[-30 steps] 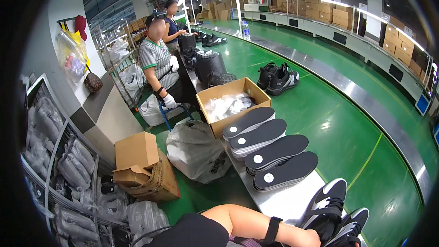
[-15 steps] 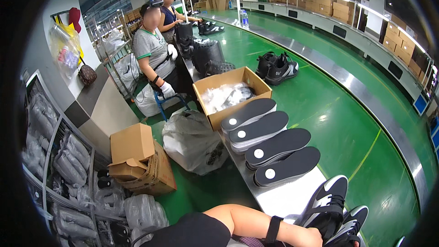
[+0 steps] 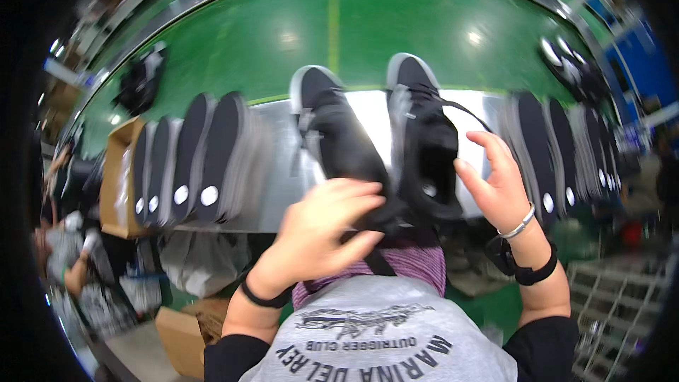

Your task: Inserting insoles into shoe uppers on a manufacturing assembly line.

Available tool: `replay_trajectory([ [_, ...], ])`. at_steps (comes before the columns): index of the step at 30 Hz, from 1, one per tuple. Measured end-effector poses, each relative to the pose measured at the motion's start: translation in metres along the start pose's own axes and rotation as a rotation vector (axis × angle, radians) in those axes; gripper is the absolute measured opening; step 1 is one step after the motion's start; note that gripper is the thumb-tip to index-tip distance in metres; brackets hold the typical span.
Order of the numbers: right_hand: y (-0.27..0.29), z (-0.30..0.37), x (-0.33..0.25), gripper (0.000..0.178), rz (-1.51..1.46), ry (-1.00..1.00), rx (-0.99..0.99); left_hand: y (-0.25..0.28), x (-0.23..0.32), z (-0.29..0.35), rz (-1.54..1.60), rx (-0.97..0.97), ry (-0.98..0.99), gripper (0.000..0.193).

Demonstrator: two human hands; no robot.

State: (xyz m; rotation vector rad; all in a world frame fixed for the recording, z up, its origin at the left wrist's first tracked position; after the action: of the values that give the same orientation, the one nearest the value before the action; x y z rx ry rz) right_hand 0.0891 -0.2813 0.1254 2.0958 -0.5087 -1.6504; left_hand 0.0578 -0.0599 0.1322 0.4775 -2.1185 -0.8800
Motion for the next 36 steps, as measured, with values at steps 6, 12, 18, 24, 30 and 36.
replay_trajectory([
  [6, 0.000, 0.030, -0.029, 0.028, 0.137, 0.117, -0.339, -0.014, -0.027, 0.009, 0.044, 0.122, 0.441, 0.034],
  [12, -0.054, 0.001, -0.025, 0.063, 0.155, -0.266, -1.109, -0.021, -0.028, -0.021, -0.258, 0.206, 0.096, 0.037],
  [18, -0.069, -0.004, -0.023, 0.076, 0.501, -0.456, -1.460, -0.025, -0.039, -0.027, -0.244, 0.345, 0.130, 0.023],
  [24, -0.056, 0.001, -0.019, 0.055, 0.318, -0.428, -1.287, -0.030, -0.054, -0.030, 0.067, 0.343, 0.403, 0.026],
  [30, -0.054, -0.004, -0.043, 0.041, 0.841, 0.197, -1.128, -0.021, -0.058, -0.022, 0.195, 0.373, 0.494, 0.026],
  [36, -0.081, 0.018, -0.095, 0.037, 0.248, 0.398, -0.778, -0.017, -0.053, -0.029, 0.157, 0.384, 0.455, 0.027],
])
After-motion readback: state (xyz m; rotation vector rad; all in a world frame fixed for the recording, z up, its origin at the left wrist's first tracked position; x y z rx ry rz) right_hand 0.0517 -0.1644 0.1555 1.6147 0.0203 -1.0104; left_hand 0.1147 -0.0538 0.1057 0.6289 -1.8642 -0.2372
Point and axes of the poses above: each hand's wrist, its own z-axis away from the middle knuckle, its own y-axis out of the back of the hand, x = y × z, the point moved 5 cm from there along -z, towards the middle knuckle, and after that the axes turned 13 degrees about -z, right-handed, at the moved point
